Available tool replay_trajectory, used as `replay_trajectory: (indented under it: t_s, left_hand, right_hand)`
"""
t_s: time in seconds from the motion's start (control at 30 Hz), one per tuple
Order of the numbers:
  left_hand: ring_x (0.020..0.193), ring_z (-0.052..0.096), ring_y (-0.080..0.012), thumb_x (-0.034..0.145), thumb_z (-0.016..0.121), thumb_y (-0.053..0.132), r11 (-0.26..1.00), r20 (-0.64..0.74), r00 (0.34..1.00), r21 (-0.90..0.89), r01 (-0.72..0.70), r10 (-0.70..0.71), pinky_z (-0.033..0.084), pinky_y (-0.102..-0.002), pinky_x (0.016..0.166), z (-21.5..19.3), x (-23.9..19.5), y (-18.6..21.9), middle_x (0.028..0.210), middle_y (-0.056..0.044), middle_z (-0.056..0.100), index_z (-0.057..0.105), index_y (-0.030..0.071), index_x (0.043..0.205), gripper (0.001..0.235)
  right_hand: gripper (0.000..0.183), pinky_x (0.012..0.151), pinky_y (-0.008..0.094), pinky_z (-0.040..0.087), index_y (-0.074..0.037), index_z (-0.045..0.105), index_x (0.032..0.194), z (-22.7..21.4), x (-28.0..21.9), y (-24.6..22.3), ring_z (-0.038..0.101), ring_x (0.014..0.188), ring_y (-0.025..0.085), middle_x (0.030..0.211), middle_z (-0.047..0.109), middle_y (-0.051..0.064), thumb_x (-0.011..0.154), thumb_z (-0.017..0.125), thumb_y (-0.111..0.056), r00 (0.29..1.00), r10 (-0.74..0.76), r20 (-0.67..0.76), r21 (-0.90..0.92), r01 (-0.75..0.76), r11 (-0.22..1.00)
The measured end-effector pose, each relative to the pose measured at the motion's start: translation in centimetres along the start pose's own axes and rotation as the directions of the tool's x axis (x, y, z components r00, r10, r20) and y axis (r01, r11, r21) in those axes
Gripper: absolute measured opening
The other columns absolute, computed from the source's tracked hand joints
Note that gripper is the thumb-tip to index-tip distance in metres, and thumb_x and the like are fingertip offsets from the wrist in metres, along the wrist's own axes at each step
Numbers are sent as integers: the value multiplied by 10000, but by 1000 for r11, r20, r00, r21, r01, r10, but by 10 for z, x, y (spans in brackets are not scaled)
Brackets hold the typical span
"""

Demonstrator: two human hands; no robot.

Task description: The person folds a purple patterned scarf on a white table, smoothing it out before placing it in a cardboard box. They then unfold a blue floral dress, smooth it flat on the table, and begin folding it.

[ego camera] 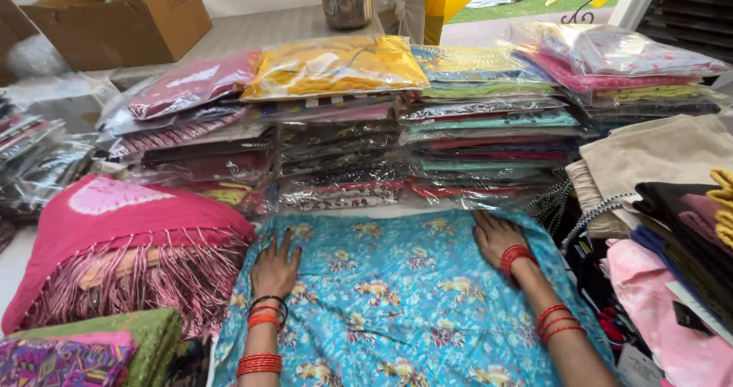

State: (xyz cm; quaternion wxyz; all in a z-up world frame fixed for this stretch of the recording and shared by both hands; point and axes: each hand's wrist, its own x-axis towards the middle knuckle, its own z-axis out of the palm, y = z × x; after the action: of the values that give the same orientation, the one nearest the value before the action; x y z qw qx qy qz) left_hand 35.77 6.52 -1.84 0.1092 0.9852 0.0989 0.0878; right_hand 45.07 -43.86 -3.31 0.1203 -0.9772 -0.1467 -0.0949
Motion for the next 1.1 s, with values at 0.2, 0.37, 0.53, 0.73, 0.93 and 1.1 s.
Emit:
replay_trajectory:
  t_s: [0.2,0.37,0.53,0.73,0.93,1.1]
  left_hand:
    - [1275,534,-457,929,530,502,990,-143,988,-117,-81,64,457,-508,1051,18,7,-17,1589,-203,401,415,257,1547,675]
    - [1298,510,-497,917,556,524,991,-124,991,-118,-64,50,443,-517,1084,18,9,-21,1565,-250,427,420,281,1567,708]
    - [1283,521,-469,803,651,633,997,-145,987,-7,-71,69,408,-515,1109,4,25,-20,1449,-251,524,527,176,1478,825]
    - [1228,513,-454,908,578,522,997,-255,966,-43,-57,45,422,-501,1073,17,36,-26,1446,-237,569,552,67,1461,717]
    - [1249,484,-446,917,577,529,996,-357,931,0,-88,82,397,-499,1094,55,47,-44,1424,-272,548,527,74,1485,730]
    - [1304,438,-459,926,562,502,1000,-240,971,29,-11,18,356,-527,1105,97,70,-43,1485,-250,476,416,61,1523,757]
  right_hand:
    - [537,1192,559,304,-202,546,1434,12,0,41,480,1404,295,1511,535,77,1007,346,-460,980,198,13,-203,-191,960]
    - [559,1163,528,335,-192,590,1409,-5,-2,58,510,1362,329,1476,561,130,1002,376,-510,970,210,-122,-220,-232,947]
    - [605,1119,522,342,-180,593,1440,-7,3,64,521,1320,363,1448,582,151,998,388,-538,955,246,-167,-211,-279,937]
    - [580,1126,558,320,-201,653,1381,-8,11,60,494,1352,353,1446,613,113,1030,377,-571,910,394,-129,-219,-414,884]
    - [549,1094,578,359,-158,669,1352,-19,6,44,518,1319,379,1425,619,147,1003,478,-536,917,325,-231,-178,-368,913]
    - [439,1040,524,485,-65,696,1247,-14,-7,47,614,1170,412,1273,678,202,982,621,-406,897,154,-415,-98,-213,972]
